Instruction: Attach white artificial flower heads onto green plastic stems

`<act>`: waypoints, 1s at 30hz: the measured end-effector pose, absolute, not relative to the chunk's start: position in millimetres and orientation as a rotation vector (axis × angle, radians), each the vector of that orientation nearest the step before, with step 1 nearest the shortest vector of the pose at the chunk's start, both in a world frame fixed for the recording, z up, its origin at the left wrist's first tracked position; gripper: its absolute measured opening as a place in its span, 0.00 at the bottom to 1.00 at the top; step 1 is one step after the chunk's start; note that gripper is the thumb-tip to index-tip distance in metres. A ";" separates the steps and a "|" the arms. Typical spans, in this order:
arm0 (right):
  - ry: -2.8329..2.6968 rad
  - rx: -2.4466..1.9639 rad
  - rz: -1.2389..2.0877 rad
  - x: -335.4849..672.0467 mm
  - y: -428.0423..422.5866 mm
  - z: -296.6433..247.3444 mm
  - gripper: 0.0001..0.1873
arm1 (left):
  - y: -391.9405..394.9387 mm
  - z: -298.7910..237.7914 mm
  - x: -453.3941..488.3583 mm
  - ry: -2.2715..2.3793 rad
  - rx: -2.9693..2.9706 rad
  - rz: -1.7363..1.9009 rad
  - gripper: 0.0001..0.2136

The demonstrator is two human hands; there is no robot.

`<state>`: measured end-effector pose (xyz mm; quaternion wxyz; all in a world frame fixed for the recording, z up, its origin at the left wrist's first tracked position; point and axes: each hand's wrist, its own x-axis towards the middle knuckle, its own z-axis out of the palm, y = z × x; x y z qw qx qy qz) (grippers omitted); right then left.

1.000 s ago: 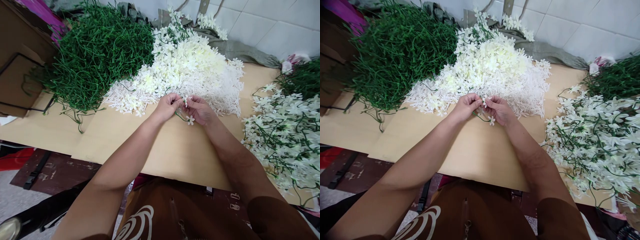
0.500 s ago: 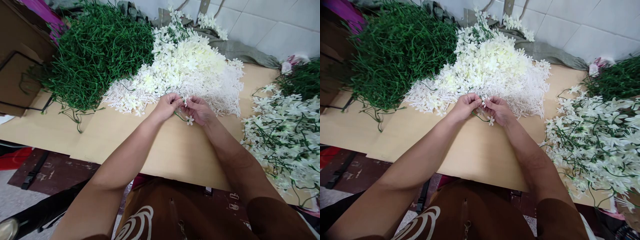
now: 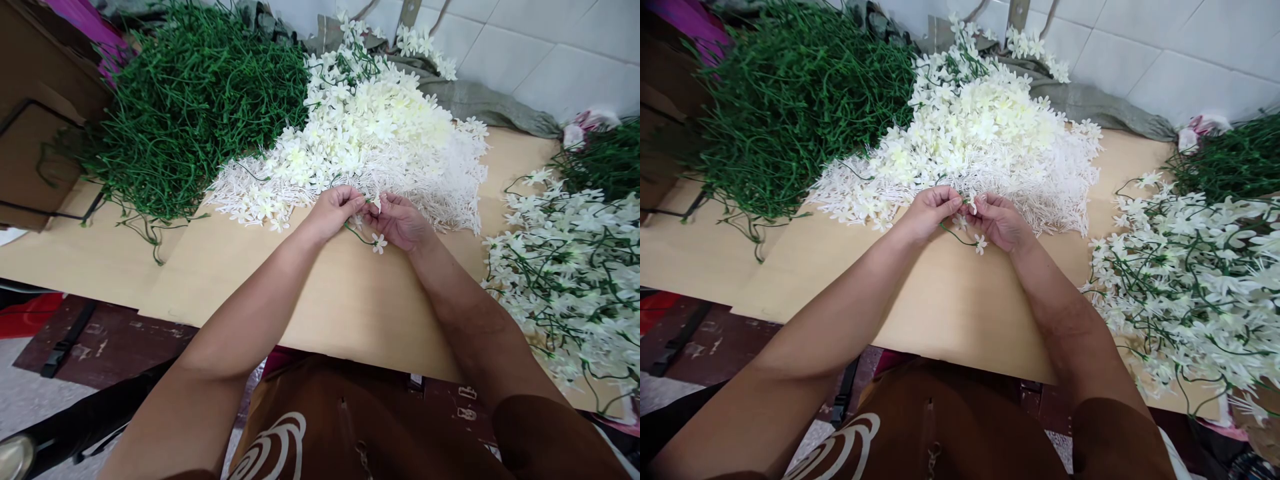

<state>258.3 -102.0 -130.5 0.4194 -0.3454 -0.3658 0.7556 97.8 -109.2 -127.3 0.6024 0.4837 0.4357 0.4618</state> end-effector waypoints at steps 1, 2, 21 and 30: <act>-0.918 -0.854 1.904 258.4 -102.3 -130.3 0.18 | -109.3 -127.2 97.6 1.002 1.114 1.069 0.11; -0.915 -0.846 1.912 258.4 -102.5 -130.1 0.18 | -109.5 -127.1 97.4 0.993 1.107 1.070 0.11; -1.071 -0.849 1.713 252.3 -103.6 -141.4 0.21 | -109.8 -123.5 99.6 1.096 1.139 1.032 0.11; -1.089 -0.846 1.685 251.1 -103.4 -143.5 0.22 | -109.3 -126.3 97.6 1.063 1.232 1.025 0.09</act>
